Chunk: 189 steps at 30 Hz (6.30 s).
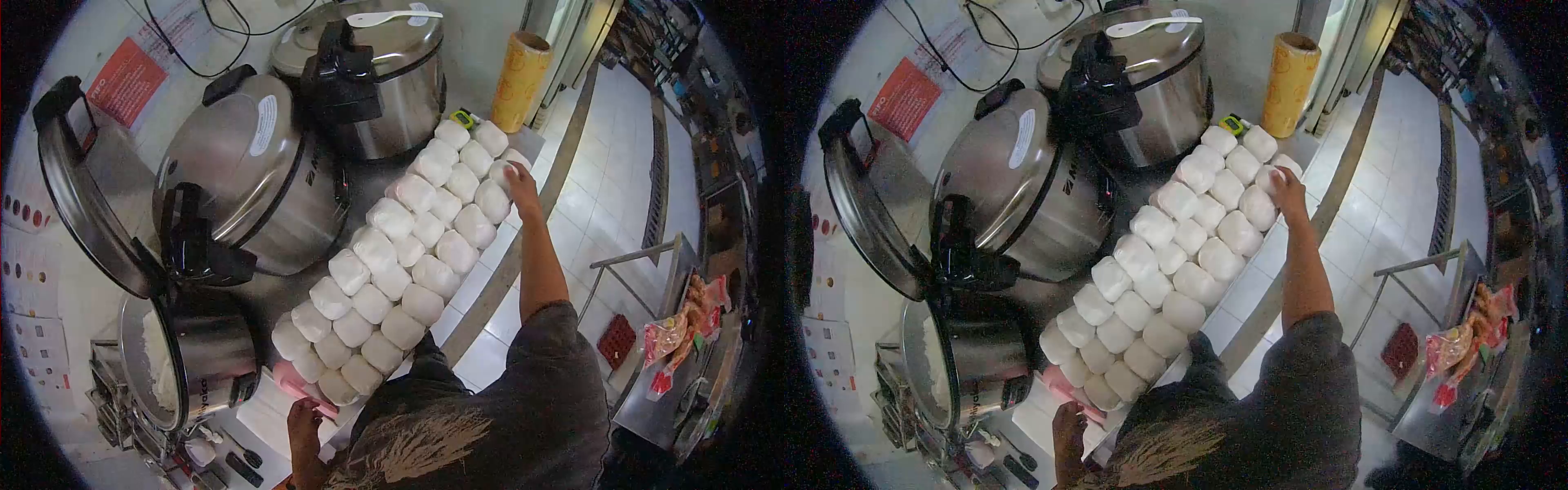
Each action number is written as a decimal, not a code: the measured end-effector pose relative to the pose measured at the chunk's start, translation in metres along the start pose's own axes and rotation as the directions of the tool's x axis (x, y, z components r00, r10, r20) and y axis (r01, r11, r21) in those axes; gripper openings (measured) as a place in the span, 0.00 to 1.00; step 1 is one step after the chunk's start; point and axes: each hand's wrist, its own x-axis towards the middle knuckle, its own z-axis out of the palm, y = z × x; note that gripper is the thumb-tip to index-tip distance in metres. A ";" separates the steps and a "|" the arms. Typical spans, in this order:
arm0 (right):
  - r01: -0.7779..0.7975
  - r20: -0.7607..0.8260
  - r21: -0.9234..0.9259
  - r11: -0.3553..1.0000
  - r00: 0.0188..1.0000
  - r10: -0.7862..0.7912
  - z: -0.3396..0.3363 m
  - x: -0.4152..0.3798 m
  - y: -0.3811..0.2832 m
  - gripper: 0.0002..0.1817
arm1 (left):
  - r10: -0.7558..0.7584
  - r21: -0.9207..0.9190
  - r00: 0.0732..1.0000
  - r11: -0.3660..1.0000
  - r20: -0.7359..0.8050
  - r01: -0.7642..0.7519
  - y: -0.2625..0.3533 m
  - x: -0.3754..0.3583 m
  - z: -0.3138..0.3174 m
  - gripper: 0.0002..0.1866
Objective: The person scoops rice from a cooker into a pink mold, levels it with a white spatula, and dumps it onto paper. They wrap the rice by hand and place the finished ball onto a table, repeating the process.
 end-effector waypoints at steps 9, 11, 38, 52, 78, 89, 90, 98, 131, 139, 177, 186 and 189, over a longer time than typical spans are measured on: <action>-0.051 -0.006 0.162 0.985 0.999 0.053 -0.006 0.019 0.043 0.29 | 0.019 0.009 0.998 1.000 0.067 -0.019 0.003 0.013 -0.001 0.13; 0.083 -0.283 0.203 0.976 0.959 -0.022 0.002 -0.010 0.028 0.29 | 0.060 0.003 0.998 0.998 0.036 -0.060 0.009 0.007 -0.005 0.13; 0.564 0.773 -0.095 0.820 0.561 -0.296 0.219 -0.602 -0.265 0.36 | 0.357 0.962 0.897 -0.184 0.259 -0.204 0.265 0.091 -0.320 0.26; 0.971 0.586 0.124 0.206 0.096 -0.805 0.164 -0.557 -0.562 0.29 | 0.662 0.956 0.694 -0.128 0.281 -0.265 0.265 0.055 -0.397 0.10; 0.906 0.900 0.424 0.007 -0.420 -0.116 0.320 -0.594 -0.607 0.13 | 0.679 0.480 0.548 0.733 -0.487 -0.482 0.097 0.015 -0.383 0.14; -0.001 0.997 0.041 0.999 0.071 -0.041 0.205 -0.564 -0.596 0.11 | 0.863 0.762 0.494 0.390 -0.106 -0.517 0.142 -0.030 -0.372 0.25; -0.050 0.994 0.044 0.998 0.103 -0.039 0.194 -0.569 -0.593 0.09 | 0.857 0.748 0.512 0.377 -0.058 -0.546 0.146 -0.038 -0.364 0.25; -0.044 0.992 0.080 0.996 0.100 -0.075 0.180 -0.588 -0.546 0.07 | 0.793 0.819 0.536 0.083 0.291 -0.568 0.180 -0.044 -0.320 0.22; 0.211 0.945 0.212 0.954 0.205 -0.256 0.196 -0.585 -0.568 0.08 | 0.822 0.854 0.543 0.149 0.174 -0.498 0.199 -0.019 -0.314 0.21; 0.173 0.971 0.184 0.968 0.119 -0.206 0.200 -0.579 -0.568 0.07 | 0.873 0.834 0.482 0.207 0.079 -0.512 0.179 -0.028 -0.323 0.20; 0.820 0.755 0.456 0.345 -0.150 -0.639 0.216 -0.660 -0.245 0.30 | 0.470 0.777 0.842 0.412 0.267 -0.476 -0.184 -0.039 -0.283 0.27; 0.826 0.746 0.535 0.179 -0.362 -0.559 0.235 -0.636 -0.220 0.32 | 0.509 0.871 0.843 0.321 0.172 -0.371 -0.209 -0.027 -0.270 0.17; 0.742 0.716 0.601 0.296 -0.336 -0.612 0.223 -0.626 -0.227 0.31 | 0.493 0.782 0.865 0.503 0.089 -0.367 -0.205 -0.024 -0.270 0.14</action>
